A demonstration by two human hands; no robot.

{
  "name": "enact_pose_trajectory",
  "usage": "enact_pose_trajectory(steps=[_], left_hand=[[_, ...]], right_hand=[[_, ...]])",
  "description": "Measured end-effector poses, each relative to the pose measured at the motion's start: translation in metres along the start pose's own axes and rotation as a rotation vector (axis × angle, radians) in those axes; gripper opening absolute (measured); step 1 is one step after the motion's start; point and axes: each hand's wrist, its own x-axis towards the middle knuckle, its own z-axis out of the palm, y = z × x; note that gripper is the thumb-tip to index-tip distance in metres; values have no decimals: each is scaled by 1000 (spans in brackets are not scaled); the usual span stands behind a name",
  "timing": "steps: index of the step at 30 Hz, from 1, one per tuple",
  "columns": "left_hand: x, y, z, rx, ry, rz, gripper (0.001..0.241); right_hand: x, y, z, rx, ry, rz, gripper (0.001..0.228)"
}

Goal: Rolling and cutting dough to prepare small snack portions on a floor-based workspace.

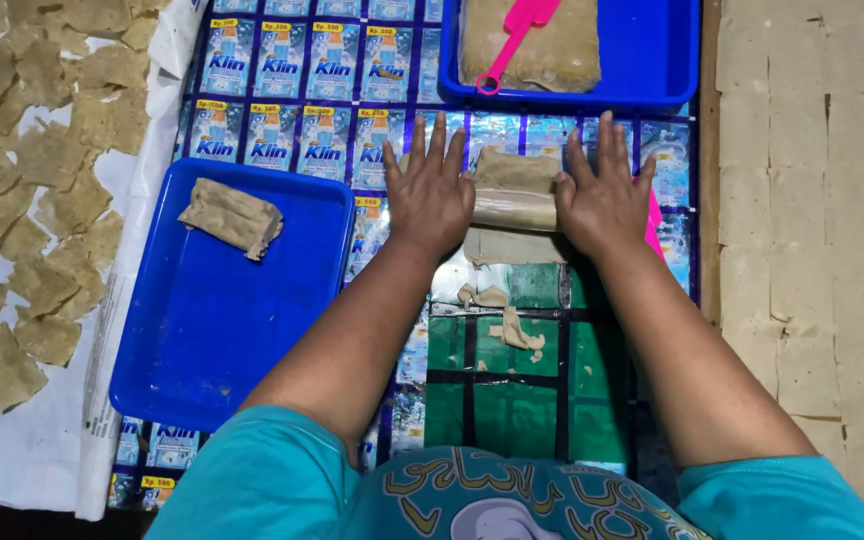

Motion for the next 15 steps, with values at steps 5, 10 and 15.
enact_pose_trajectory(steps=[5, 10, 15], left_hand=[[-47, -1, 9, -2, 56, 41, 58], [-89, -6, 31, -24, 99, 70, 54], [-127, -11, 45, -19, 130, 89, 55]], right_hand=[[-40, 0, 12, -40, 79, -97, 61], [-82, 5, 32, -37, 195, -193, 71], [-124, -3, 34, 9, 290, -273, 77]])
